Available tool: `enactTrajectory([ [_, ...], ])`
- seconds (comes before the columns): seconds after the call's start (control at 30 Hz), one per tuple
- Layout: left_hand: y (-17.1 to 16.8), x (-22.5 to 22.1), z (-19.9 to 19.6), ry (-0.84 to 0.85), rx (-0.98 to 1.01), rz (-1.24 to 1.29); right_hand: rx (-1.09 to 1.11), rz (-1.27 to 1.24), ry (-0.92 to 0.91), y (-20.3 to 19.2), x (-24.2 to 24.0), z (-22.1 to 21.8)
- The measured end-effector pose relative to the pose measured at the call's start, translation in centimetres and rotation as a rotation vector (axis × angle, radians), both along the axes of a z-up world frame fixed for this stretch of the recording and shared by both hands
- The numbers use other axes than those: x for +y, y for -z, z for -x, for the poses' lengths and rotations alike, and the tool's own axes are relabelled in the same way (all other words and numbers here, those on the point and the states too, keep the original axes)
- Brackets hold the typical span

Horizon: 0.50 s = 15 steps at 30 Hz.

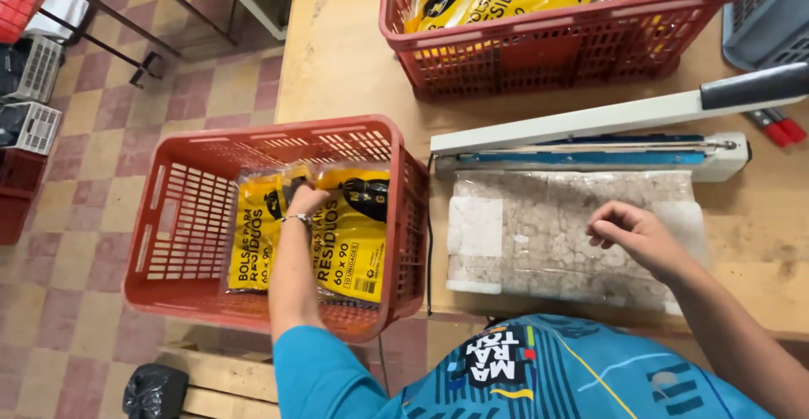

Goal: Sealing yellow plastic waste bags using a manual impulse sealer and organizing them into crates.

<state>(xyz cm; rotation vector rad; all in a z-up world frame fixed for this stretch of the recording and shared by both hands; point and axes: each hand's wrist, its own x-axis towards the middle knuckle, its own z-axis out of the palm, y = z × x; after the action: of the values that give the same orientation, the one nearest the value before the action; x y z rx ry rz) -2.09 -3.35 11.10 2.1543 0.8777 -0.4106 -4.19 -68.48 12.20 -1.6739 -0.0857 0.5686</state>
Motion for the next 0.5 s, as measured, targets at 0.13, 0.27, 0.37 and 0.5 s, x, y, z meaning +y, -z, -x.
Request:
enactTrajectory([
  [0.13, -11.2, -4.2, 3.3, -0.031, -0.093, -0.083, 0.037, 0.053, -0.1, -0.3, 1.0, 1.1],
  [0.27, -18.3, -7.4, 8.8, 0.05, -0.527, -0.447, -0.027, 0.019, -0.08, -2.7, 2.7, 2.2],
  [0.37, -23.7, -13.5, 12.5, 0.06, -0.793, -0.78, -0.097, 0.075, -0.179, -3.3, 3.8, 2.0],
  [0.5, -27.2, -21.4, 15.3, 0.271, -1.422, -0.855, -0.262, 0.008, -0.241, -6.2, 6.0, 1.4],
])
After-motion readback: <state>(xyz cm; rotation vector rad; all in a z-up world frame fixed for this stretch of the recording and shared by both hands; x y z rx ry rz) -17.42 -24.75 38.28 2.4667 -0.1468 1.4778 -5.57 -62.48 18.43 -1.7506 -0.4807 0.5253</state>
